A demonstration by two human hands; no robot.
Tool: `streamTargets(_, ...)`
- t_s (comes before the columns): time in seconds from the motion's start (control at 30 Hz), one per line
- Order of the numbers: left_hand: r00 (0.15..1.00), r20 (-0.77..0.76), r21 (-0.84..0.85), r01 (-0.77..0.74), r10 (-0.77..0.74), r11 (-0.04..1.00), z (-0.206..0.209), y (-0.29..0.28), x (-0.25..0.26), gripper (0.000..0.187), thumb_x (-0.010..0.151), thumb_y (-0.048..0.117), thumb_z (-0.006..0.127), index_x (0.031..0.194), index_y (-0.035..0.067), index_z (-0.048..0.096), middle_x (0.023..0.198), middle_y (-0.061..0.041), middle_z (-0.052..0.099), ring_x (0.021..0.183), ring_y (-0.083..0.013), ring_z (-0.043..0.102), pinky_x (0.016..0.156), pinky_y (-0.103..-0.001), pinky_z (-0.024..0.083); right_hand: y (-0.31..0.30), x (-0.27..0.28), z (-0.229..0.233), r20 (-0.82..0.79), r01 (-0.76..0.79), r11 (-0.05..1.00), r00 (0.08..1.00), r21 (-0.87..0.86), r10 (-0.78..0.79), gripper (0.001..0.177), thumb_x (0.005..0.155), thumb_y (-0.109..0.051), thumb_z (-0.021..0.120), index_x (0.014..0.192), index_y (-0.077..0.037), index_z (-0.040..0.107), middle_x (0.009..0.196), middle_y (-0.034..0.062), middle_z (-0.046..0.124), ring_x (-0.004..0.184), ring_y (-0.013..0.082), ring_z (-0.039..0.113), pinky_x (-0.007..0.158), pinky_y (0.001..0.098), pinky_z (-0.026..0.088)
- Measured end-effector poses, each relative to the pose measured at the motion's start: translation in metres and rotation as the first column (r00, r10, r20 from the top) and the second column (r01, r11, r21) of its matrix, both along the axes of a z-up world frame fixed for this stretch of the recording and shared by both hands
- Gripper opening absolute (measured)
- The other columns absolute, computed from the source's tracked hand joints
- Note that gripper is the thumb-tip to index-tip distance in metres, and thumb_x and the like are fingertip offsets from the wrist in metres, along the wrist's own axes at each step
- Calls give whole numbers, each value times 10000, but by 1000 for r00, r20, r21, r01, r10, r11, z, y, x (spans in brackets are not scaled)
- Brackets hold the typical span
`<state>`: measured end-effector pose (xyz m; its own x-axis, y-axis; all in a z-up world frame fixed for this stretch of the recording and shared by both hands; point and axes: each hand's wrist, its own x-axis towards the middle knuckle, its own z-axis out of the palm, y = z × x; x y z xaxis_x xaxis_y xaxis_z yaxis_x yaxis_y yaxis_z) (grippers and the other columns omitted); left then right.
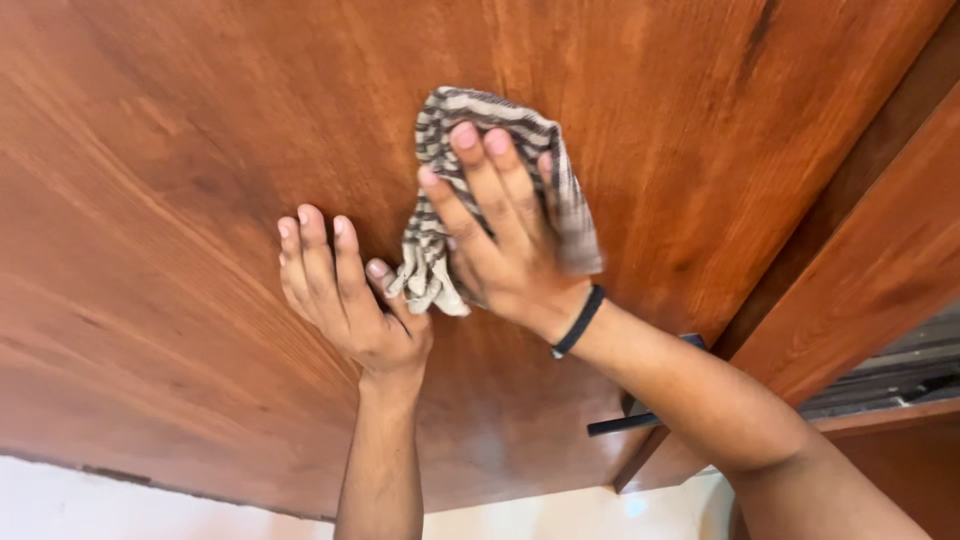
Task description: The person wipes a wooden door with a striped cloth, using both hands to rub the surface. They briefly pick up a spray bottle, then continue wiping the door with the cloth.
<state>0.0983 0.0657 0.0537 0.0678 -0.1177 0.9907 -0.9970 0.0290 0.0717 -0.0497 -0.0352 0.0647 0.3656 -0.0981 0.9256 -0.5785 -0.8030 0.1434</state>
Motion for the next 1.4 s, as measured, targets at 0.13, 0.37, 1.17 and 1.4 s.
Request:
streamTargets(0.13, 997, 75, 56, 8, -12, 998, -10, -1, 25, 395, 1082, 108, 482, 1428, -62, 566, 1542, -244, 479, 1493, -418, 388, 1262, -545, 239, -39, -11, -3, 457, -526, 848, 770, 60, 446, 626, 1206, -169, 556, 1714, -290, 210, 1723, -61, 170, 1600, 109, 115, 1339, 271, 94)
streamTargets(0.37, 995, 98, 56, 29, -34, 998, -15, -4, 35, 402, 1067, 128, 473, 1395, -66, 599, 1497, -252, 526, 1467, -417, 419, 1254, -519, 235, -62, -47, 18, 605, 130, 985, 777, 115, -173, 647, 1098, -440, 237, 1669, -149, 144, 1731, -1, 73, 1606, 160, 38, 1329, 327, 25)
streamTargets(1.17, 994, 104, 36, 33, -37, 999, -22, -5, 39, 463, 1110, 251, 392, 1427, -27, 586, 1516, -209, 515, 1476, -388, 403, 1270, -507, 244, -25, -4, 3, 415, -387, 891, 869, 236, 268, 465, 1084, -211, 583, 1519, -93, 469, 1543, 166, 422, 1410, 327, 382, 1209, 484, 247)
streamTargets(1.4, 997, 80, 43, -7, 3, 999, -21, -6, 31, 417, 1075, 134, 438, 1419, -48, 588, 1514, -234, 512, 1474, -415, 410, 1265, -526, 233, -55, -51, -9, 469, 321, 924, 796, 208, -382, 733, 1060, -519, 426, 1637, -160, 153, 1718, 60, 148, 1579, 268, 52, 1321, 396, 45)
